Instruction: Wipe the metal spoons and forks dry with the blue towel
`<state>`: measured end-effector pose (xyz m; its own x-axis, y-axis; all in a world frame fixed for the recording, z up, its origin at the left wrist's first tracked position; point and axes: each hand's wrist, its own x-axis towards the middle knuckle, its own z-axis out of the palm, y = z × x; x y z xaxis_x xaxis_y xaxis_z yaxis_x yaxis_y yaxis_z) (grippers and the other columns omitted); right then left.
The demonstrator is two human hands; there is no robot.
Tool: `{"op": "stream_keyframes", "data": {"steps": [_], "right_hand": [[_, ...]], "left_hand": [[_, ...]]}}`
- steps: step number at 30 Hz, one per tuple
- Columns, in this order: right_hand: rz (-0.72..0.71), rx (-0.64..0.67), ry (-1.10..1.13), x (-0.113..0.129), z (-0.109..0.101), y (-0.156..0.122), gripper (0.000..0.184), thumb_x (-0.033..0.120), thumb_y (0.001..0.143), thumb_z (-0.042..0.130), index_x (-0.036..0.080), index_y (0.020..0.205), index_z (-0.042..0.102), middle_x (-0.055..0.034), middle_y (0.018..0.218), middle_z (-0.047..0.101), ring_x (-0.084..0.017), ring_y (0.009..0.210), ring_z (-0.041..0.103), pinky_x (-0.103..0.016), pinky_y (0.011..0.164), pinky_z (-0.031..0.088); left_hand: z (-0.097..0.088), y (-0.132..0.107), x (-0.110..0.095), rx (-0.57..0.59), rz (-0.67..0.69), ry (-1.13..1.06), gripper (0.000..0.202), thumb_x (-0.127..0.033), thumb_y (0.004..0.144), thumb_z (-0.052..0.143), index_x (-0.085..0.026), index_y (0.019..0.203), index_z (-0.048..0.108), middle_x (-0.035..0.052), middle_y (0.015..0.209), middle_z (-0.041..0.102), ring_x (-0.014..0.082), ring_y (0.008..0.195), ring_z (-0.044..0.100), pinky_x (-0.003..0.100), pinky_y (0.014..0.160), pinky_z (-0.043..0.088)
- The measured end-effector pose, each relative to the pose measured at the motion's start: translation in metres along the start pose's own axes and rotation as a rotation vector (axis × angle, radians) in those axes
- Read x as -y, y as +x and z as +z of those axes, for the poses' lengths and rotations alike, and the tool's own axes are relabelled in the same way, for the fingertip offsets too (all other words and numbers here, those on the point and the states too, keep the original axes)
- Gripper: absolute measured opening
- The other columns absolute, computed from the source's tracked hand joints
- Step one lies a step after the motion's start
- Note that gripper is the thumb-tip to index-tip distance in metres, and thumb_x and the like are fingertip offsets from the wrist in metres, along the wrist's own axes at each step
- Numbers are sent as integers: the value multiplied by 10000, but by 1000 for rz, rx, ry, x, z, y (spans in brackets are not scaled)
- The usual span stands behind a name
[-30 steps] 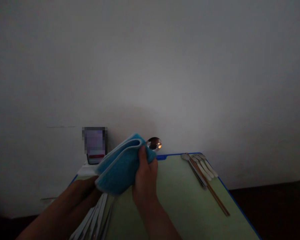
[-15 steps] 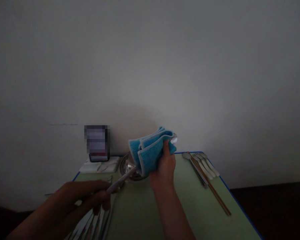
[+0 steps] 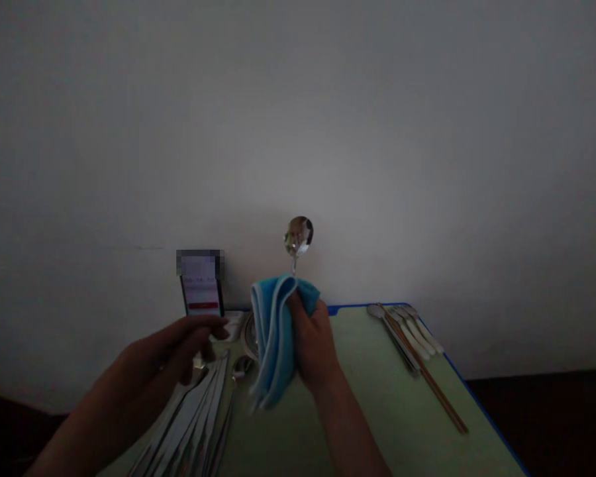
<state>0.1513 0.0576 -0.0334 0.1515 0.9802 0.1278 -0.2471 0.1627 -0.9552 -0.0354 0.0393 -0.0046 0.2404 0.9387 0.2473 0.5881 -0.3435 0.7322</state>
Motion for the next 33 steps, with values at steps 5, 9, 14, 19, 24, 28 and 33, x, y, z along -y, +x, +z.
{"op": "stream_keyframes", "data": {"steps": [5,9,14,19,24,28,33], "right_hand": [[-118,648,-529,15,-2,-11,264,396,845,475,179,720,561,25,659,538,-110,621,501,-237,628,410],[-203,865,-740,16,11,-19,250,371,868,437,175,807,579,1,699,579,-133,668,539,-268,691,414],[-149,919,-944,19,4,-19,306,432,868,418,186,904,596,-39,830,627,-168,767,568,-295,708,427],[-152,835,-1045,32,-20,-20,305,437,871,411,209,893,612,-34,860,637,-164,767,571,-279,685,427],[-166,808,-1089,36,-20,-23,305,425,874,408,196,791,593,-27,772,633,-158,705,563,-282,650,412],[-265,810,-1076,30,-4,-27,285,407,887,393,200,817,575,-13,767,630,-155,711,550,-296,676,389],[-279,852,-1066,19,13,-29,241,369,887,406,190,829,557,-19,770,626,-152,712,544,-295,684,385]], "left_hand": [[7,-8,-10,-167,105,-503,403,-420,851,476,-261,1221,471,62,1210,552,216,1101,512,317,906,426],[11,-6,-20,-336,117,-1041,323,-464,800,545,-219,1005,592,23,871,635,167,816,606,256,687,494],[2,1,-20,-562,7,-1478,418,-340,916,376,-150,553,459,-70,421,291,50,353,295,179,355,307],[-8,2,-12,-656,36,-1602,418,-301,930,302,-159,558,430,-77,395,229,56,329,241,198,325,248],[-8,-2,-15,-662,77,-1620,439,-295,925,290,-159,516,377,-75,399,160,55,321,201,203,316,198],[1,-6,-24,-652,110,-1582,450,-278,920,275,-164,489,340,-67,399,126,66,323,166,225,320,170],[9,-5,-28,-522,62,-1559,504,-299,935,193,-165,465,317,-56,396,115,79,334,139,244,334,152]]}}
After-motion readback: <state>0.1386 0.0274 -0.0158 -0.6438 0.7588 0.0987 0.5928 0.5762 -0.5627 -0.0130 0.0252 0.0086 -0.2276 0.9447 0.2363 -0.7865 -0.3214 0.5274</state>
